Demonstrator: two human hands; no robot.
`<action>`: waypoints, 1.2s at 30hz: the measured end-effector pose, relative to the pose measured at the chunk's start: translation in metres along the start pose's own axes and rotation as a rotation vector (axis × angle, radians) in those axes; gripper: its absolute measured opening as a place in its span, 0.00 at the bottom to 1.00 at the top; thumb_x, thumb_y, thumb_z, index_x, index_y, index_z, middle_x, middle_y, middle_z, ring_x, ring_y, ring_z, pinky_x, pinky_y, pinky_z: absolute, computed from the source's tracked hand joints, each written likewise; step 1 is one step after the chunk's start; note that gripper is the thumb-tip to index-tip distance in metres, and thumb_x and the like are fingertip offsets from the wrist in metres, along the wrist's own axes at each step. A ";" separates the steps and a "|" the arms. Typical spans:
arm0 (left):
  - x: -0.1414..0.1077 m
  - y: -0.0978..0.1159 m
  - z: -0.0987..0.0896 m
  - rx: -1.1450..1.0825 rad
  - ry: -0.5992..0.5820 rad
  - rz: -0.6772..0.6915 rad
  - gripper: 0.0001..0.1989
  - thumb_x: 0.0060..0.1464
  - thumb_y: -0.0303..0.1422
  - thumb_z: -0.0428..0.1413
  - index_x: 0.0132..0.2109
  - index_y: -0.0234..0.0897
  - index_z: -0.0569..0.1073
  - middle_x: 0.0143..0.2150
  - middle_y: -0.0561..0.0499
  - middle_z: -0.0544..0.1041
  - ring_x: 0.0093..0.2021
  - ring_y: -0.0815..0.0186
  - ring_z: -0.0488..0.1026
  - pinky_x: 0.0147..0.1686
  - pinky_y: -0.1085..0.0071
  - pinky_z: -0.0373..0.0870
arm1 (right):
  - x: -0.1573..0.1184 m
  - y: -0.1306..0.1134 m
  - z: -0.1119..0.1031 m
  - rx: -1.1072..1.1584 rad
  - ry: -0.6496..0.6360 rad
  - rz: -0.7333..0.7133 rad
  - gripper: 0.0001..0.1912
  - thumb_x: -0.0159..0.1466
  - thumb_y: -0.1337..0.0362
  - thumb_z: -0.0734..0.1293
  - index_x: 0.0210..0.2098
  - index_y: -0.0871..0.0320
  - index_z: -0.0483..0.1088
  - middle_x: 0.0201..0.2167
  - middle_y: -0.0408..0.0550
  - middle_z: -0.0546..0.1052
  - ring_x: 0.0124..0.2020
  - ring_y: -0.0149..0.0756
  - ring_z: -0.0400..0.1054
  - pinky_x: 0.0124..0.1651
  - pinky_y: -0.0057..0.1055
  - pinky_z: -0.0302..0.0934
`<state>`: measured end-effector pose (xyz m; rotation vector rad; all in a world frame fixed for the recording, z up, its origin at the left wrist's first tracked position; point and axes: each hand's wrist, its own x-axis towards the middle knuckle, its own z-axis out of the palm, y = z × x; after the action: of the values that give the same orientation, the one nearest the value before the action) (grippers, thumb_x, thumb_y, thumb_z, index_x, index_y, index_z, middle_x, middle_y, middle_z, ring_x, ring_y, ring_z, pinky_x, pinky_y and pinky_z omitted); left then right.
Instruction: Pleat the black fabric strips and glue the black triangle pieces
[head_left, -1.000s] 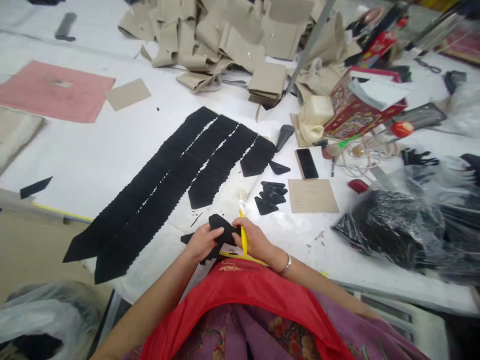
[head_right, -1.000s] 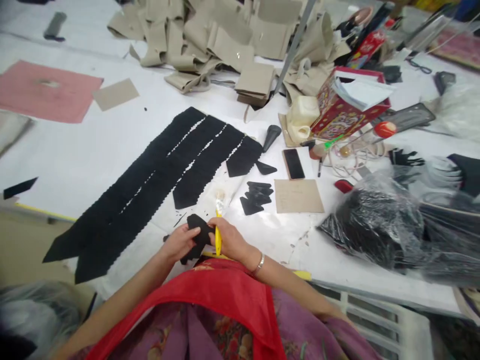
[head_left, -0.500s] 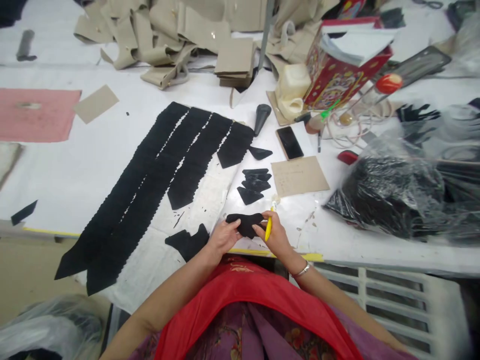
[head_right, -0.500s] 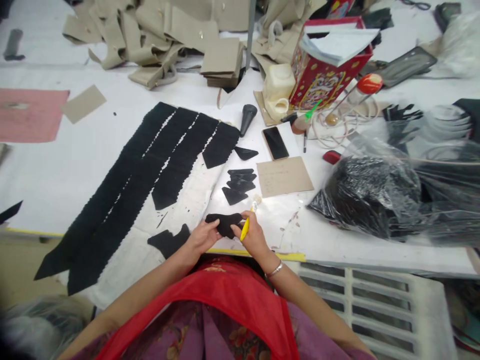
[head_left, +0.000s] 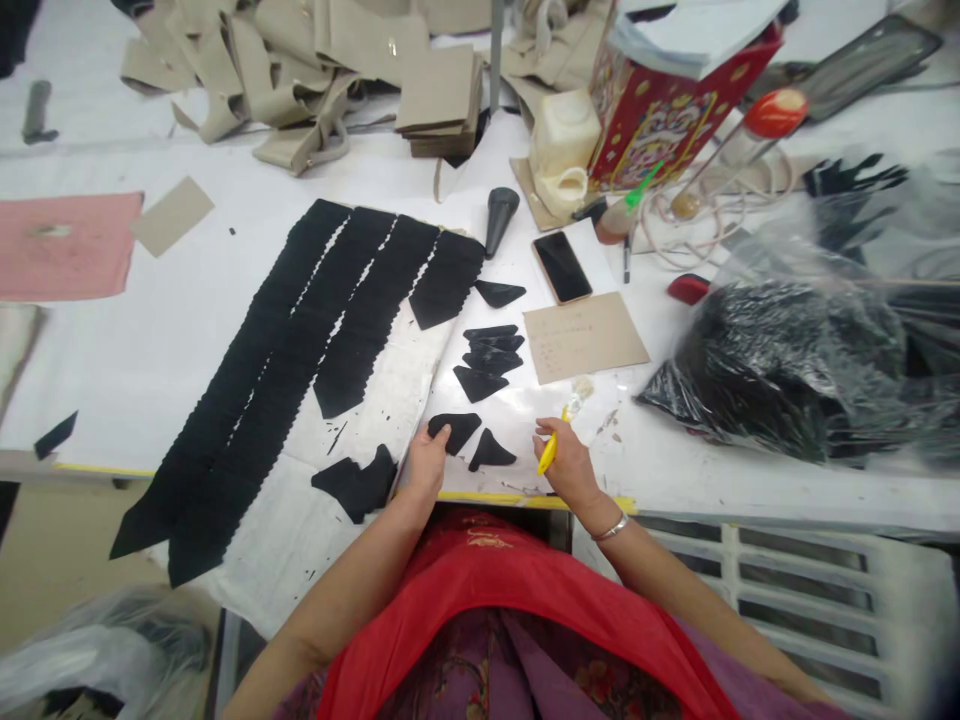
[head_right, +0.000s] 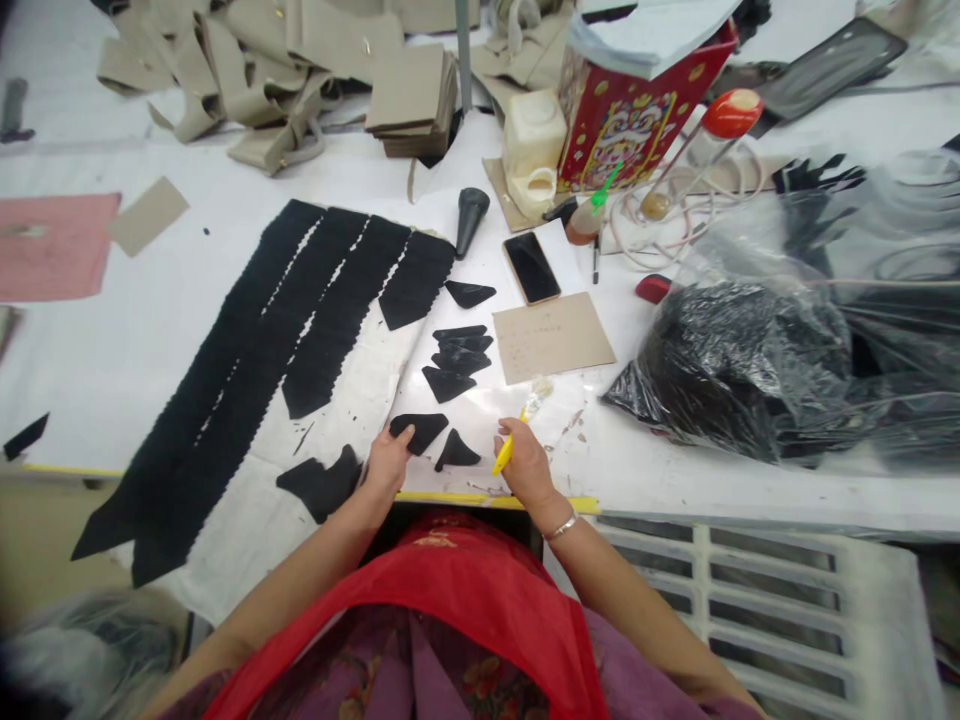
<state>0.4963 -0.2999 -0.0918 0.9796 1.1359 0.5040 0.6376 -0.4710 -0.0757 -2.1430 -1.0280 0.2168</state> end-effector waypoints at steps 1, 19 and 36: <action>0.000 0.003 -0.003 0.056 0.021 0.042 0.12 0.47 0.35 0.57 0.40 0.35 0.73 0.38 0.47 0.78 0.38 0.62 0.75 0.46 0.60 0.69 | -0.003 0.000 0.001 -0.025 -0.016 -0.034 0.13 0.61 0.66 0.60 0.46 0.58 0.60 0.36 0.51 0.72 0.37 0.39 0.70 0.40 0.37 0.66; -0.012 0.028 -0.005 0.665 -0.308 0.498 0.18 0.47 0.24 0.53 0.45 0.45 0.75 0.50 0.47 0.73 0.54 0.57 0.64 0.58 0.57 0.53 | 0.001 -0.002 0.022 -0.026 -0.066 -0.006 0.10 0.62 0.63 0.59 0.42 0.58 0.65 0.36 0.51 0.73 0.36 0.39 0.69 0.39 0.35 0.63; -0.036 0.022 0.004 0.146 -0.399 -0.160 0.22 0.50 0.45 0.55 0.49 0.38 0.69 0.46 0.42 0.73 0.43 0.59 0.71 0.43 0.61 0.67 | -0.004 -0.048 -0.010 0.208 -0.127 0.080 0.07 0.64 0.63 0.57 0.42 0.54 0.59 0.34 0.46 0.71 0.28 0.32 0.69 0.33 0.30 0.65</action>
<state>0.4893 -0.3176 -0.0545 1.0498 0.8879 0.0890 0.6103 -0.4597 -0.0368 -2.0025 -0.9470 0.4824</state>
